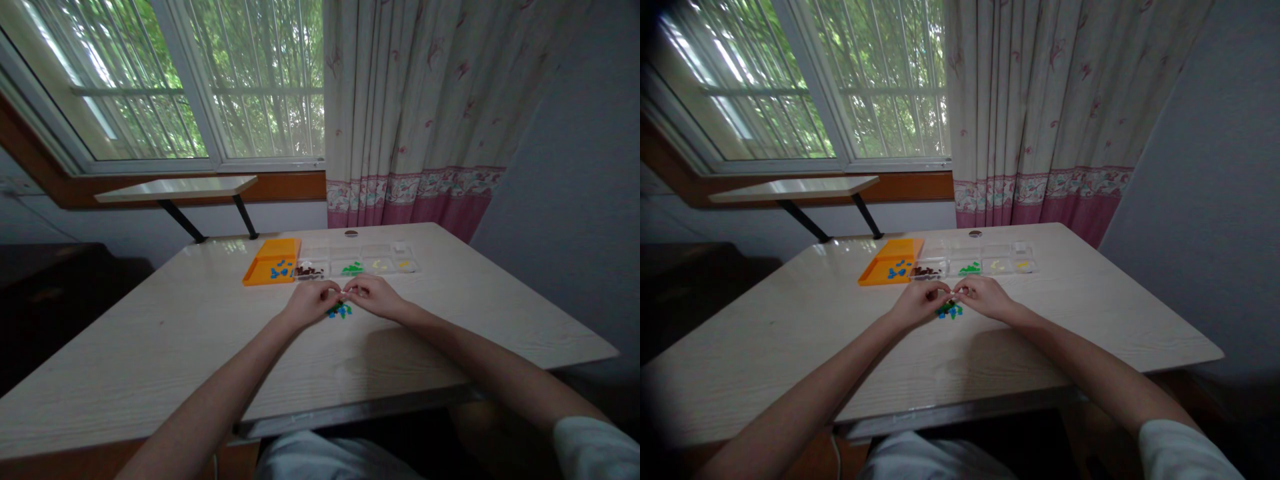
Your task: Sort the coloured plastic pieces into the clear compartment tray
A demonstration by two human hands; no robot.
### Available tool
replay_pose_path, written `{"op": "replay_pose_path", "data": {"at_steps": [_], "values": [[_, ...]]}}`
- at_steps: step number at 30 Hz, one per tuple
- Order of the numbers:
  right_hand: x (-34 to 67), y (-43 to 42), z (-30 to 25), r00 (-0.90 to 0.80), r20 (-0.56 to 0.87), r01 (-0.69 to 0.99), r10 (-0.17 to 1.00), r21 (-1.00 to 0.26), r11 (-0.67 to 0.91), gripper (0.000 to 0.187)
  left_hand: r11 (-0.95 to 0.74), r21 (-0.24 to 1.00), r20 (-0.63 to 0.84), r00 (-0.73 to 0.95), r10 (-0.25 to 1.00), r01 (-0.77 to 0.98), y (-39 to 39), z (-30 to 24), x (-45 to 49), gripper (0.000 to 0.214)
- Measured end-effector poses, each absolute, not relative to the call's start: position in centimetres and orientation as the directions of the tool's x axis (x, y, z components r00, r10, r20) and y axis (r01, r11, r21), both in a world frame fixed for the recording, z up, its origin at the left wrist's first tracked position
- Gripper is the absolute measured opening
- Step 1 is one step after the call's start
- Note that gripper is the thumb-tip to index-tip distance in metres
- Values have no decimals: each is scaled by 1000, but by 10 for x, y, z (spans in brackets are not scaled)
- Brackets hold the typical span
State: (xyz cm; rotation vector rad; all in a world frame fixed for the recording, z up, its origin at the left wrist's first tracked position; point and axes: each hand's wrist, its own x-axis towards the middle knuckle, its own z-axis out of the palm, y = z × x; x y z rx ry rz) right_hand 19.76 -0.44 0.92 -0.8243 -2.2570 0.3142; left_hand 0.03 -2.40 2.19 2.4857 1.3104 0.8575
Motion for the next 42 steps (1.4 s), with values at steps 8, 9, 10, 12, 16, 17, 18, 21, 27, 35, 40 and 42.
{"op": "replay_pose_path", "data": {"at_steps": [8, 9, 10, 12, 16, 17, 18, 21, 27, 35, 40, 42], "values": [[198, -6, 13, -526, 565, 481, 636, -419, 770, 15, -565, 486, 361, 435, 825, 667, -20, 25, -3, 29], [199, -6, 14, -511, 583, 486, 631, -410, 772, 15, -553, 492, 339, 437, 833, 672, -19, 27, -6, 28], [200, -5, 16, -490, 606, 491, 627, -403, 772, 16, -539, 498, 304, 445, 842, 679, -17, 28, -9, 27], [205, -4, 19, -426, 662, 504, 617, -393, 770, 17, -514, 512, 208, 481, 851, 688, -13, 30, -17, 23], [217, 0, 27, -306, 751, 546, 585, -365, 754, 19, -519, 537, 29, 600, 799, 665, -8, 33, -31, 17], [220, 0, 29, -293, 765, 552, 574, -355, 755, 19, -525, 543, 4, 623, 782, 655, -8, 33, -33, 16], [222, 1, 30, -287, 774, 555, 565, -346, 756, 19, -529, 550, -15, 641, 768, 646, -8, 34, -34, 15], [226, 1, 32, -281, 793, 564, 540, -319, 762, 18, -510, 569, -49, 646, 761, 645, -9, 34, -35, 14], [224, 1, 31, -278, 817, 554, 506, -294, 779, 18, -512, 563, -45, 643, 764, 648, -8, 30, -34, 12], [226, 1, 31, -280, 799, 565, 533, -312, 764, 19, -506, 580, -46, 645, 763, 639, -7, 29, -35, 13], [228, 3, 30, -262, 812, 575, 521, -302, 760, 19, -507, 565, -47, 639, 768, 651, -6, 27, -36, 18], [230, 6, 30, -264, 805, 591, 531, -300, 749, 20, -508, 558, -40, 633, 773, 656, -5, 27, -36, 19]]}}
